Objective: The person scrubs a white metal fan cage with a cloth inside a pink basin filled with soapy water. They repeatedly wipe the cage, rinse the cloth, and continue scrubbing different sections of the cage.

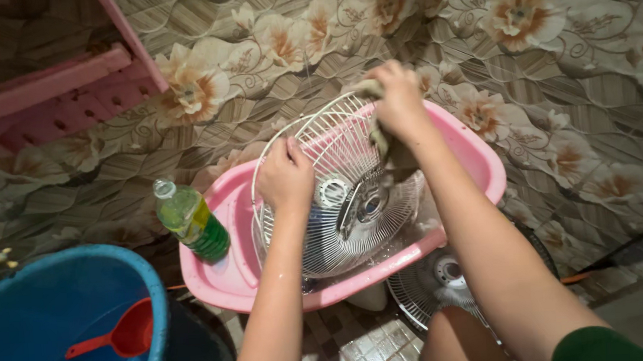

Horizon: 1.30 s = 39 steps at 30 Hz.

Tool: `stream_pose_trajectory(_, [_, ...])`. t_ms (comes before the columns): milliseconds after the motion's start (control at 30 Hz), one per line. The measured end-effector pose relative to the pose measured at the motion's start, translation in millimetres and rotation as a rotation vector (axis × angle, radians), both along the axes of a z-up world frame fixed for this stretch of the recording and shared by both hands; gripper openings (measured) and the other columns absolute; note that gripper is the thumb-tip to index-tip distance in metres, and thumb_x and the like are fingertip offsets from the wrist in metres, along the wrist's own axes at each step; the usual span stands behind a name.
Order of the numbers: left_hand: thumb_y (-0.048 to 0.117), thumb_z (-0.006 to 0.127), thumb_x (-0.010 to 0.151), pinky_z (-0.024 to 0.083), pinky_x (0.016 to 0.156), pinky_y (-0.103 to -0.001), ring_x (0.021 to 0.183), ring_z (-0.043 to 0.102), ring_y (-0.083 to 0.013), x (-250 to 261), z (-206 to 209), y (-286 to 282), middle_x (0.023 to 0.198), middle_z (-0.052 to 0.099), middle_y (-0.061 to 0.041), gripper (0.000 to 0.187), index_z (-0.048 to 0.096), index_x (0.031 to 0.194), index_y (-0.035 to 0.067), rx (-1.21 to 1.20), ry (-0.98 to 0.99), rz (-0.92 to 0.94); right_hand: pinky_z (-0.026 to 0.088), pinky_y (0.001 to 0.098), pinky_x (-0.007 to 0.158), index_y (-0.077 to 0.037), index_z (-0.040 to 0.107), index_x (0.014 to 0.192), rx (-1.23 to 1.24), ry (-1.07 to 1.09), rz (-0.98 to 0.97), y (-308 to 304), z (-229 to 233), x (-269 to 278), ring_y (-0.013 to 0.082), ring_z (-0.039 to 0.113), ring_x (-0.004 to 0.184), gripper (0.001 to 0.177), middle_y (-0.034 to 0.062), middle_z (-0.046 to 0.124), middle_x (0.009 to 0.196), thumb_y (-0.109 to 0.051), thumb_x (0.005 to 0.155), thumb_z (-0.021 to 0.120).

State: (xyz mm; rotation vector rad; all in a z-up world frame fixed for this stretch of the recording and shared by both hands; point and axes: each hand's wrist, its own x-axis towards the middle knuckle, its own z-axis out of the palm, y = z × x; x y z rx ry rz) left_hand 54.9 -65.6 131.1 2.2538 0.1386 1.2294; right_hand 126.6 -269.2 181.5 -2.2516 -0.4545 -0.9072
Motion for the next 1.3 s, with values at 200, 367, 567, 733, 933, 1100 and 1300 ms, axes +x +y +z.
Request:
stream_pose_trajectory(200, [0.033, 0.054, 0.102, 0.048, 0.059, -0.054, 0.066, 0.065, -0.0403, 4.8, 7.8, -25.4, 0.073, 0.068, -0.014, 0.031, 0.061, 0.083, 0.01, 0.061, -0.006, -0.07, 0.043, 0.0422, 0.102, -0.015, 0.077, 0.106, -0.135, -0.152, 0.152, 2.9, -6.0, -18.6, 0.0344, 0.049, 0.112, 0.04, 0.0074, 0.063, 0.121, 0.007, 0.075, 0.069])
stream_pose_trajectory(367, [0.034, 0.054, 0.102, 0.049, 0.06, -0.055, 0.066, 0.066, -0.0406, 1.8, 11.6, -41.2, 0.073, 0.069, -0.015, 0.031, 0.062, 0.083, 0.011, 0.072, 0.028, -0.09, 0.043, 0.0428, 0.102, -0.015, 0.076, 0.105, 0.092, -0.014, -0.028, -32.9, -21.9, 0.9, 0.0362, 0.05, 0.112, 0.029, 0.0094, 0.062, 0.116, -0.005, 0.077, 0.074])
stream_pose_trajectory(567, [0.034, 0.053, 0.102, 0.048, 0.059, -0.056, 0.067, 0.066, -0.0408, -0.9, 11.4, -35.6, 0.074, 0.068, -0.014, 0.03, 0.06, 0.085, 0.01, 0.073, 0.037, -0.04, 0.041, 0.044, 0.108, -0.015, 0.071, 0.124, 0.31, -0.077, -0.15, -53.4, -64.2, 21.1, 0.0358, 0.053, 0.119, 0.049, 0.0126, 0.061, 0.121, 0.003, 0.081, 0.057])
stream_pose_trajectory(733, [0.034, 0.054, 0.102, 0.049, 0.058, -0.054, 0.067, 0.066, -0.0401, -7.6, 11.6, -32.6, 0.073, 0.068, -0.013, 0.029, 0.06, 0.085, 0.011, 0.068, 0.052, -0.071, 0.05, 0.0413, 0.101, -0.013, 0.07, 0.118, 0.254, -0.08, 0.014, -35.1, -13.7, 18.9, 0.0327, 0.062, 0.112, 0.036, 0.0129, 0.063, 0.119, -0.008, 0.083, 0.063])
stream_pose_trajectory(933, [0.034, 0.056, 0.101, 0.048, 0.056, -0.054, 0.065, 0.065, -0.0397, -8.7, 11.7, -36.6, 0.07, 0.067, -0.013, 0.029, 0.06, 0.083, 0.011, 0.09, 0.019, -0.11, 0.051, 0.0447, 0.093, -0.013, 0.078, 0.105, -0.281, -0.217, 0.291, -8.9, 14.4, -1.7, 0.033, 0.062, 0.099, 0.026, 0.0113, 0.071, 0.102, -0.023, 0.081, 0.071])
stream_pose_trajectory(1100, [0.034, 0.058, 0.1, 0.048, 0.057, -0.053, 0.065, 0.066, -0.04, -13.3, 11.0, -39.4, 0.069, 0.068, -0.014, 0.03, 0.06, 0.081, 0.011, 0.076, 0.024, -0.144, 0.054, 0.0376, 0.094, -0.015, 0.073, 0.11, -0.005, 0.186, 0.582, -37.2, 29.3, -1.9, 0.0231, 0.069, 0.102, 0.027, 0.0026, 0.074, 0.106, -0.026, 0.087, 0.063])
stream_pose_trajectory(1300, [0.031, 0.055, 0.099, 0.049, 0.057, -0.054, 0.064, 0.066, -0.0414, 1.5, 19.8, -37.6, 0.07, 0.069, -0.016, 0.022, 0.067, 0.093, 0.013, 0.122, 0.021, -0.187, 0.046, 0.0472, 0.09, -0.013, 0.074, 0.117, -0.516, -0.077, 0.513, -11.0, 21.9, 18.0, 0.0337, 0.06, 0.101, 0.034, 0.0102, 0.071, 0.107, -0.026, 0.085, 0.069])
